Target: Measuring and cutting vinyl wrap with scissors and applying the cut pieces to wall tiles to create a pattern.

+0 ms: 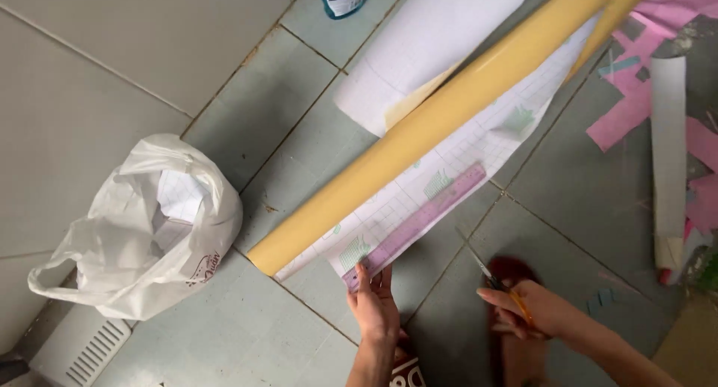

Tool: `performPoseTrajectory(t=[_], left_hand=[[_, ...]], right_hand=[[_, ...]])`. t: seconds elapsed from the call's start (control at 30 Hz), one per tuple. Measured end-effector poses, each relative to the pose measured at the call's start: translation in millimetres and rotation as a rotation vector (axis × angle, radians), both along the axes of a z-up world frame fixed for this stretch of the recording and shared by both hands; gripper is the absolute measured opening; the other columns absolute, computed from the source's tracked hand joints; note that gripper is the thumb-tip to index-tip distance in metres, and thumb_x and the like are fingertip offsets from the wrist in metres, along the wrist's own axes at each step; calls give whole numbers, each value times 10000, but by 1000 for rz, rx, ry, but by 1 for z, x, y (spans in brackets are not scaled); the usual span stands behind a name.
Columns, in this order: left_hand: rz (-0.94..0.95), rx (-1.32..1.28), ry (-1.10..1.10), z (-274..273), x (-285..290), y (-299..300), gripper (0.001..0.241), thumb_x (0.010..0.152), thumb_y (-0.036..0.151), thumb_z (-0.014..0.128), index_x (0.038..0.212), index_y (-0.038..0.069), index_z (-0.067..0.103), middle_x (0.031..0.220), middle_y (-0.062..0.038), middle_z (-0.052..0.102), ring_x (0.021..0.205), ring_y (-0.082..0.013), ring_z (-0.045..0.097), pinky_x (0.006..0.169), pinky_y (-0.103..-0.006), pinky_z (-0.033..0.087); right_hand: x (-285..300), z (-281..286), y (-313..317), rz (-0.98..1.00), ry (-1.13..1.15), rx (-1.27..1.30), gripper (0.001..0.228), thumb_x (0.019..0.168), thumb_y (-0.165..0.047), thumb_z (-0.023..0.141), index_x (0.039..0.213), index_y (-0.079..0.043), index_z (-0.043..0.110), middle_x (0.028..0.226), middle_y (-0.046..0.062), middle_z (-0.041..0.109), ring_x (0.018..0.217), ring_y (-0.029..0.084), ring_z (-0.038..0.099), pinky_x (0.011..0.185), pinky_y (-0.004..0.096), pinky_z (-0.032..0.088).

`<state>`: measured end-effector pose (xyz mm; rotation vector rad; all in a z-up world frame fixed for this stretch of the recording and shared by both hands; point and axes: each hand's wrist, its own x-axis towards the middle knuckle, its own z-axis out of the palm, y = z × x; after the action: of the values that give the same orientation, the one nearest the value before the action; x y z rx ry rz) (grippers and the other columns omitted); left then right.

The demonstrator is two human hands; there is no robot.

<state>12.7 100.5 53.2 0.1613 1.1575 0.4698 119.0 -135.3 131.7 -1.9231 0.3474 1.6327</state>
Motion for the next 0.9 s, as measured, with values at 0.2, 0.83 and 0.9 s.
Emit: performPoseTrajectory(t=[0.2, 0.83, 0.9], left_hand=[[-19, 60, -1, -25, -14, -11, 389, 1032, 156, 525, 1334, -87, 500, 1263, -212, 602, 1093, -314, 642, 1050, -415, 544], [5, -70, 50, -11, -27, -13, 432, 1019, 180, 535, 1362, -24, 370, 1310, -200, 553, 1168, -307, 642, 1111, -390, 537], [14, -71, 48, -13, -28, -12, 449, 1013, 191, 541, 1364, -27, 363, 1302, -205, 557, 1158, -304, 643, 1109, -396, 536]], right_hand=[[-80, -27, 17, 31, 28, 101, 753, 944, -614, 573, 465, -34, 599, 403, 56, 510, 341, 145, 417, 455, 246, 398], [-129, -12, 28, -13, -20, -25, 724, 946, -552, 665, 444, -46, 539, 407, 89, 548, 370, 167, 452, 492, 248, 393], [-129, -14, 28, -21, -28, 8, 727, 937, -528, 685, 429, -24, 559, 388, 95, 532, 348, 169, 436, 469, 252, 368]])
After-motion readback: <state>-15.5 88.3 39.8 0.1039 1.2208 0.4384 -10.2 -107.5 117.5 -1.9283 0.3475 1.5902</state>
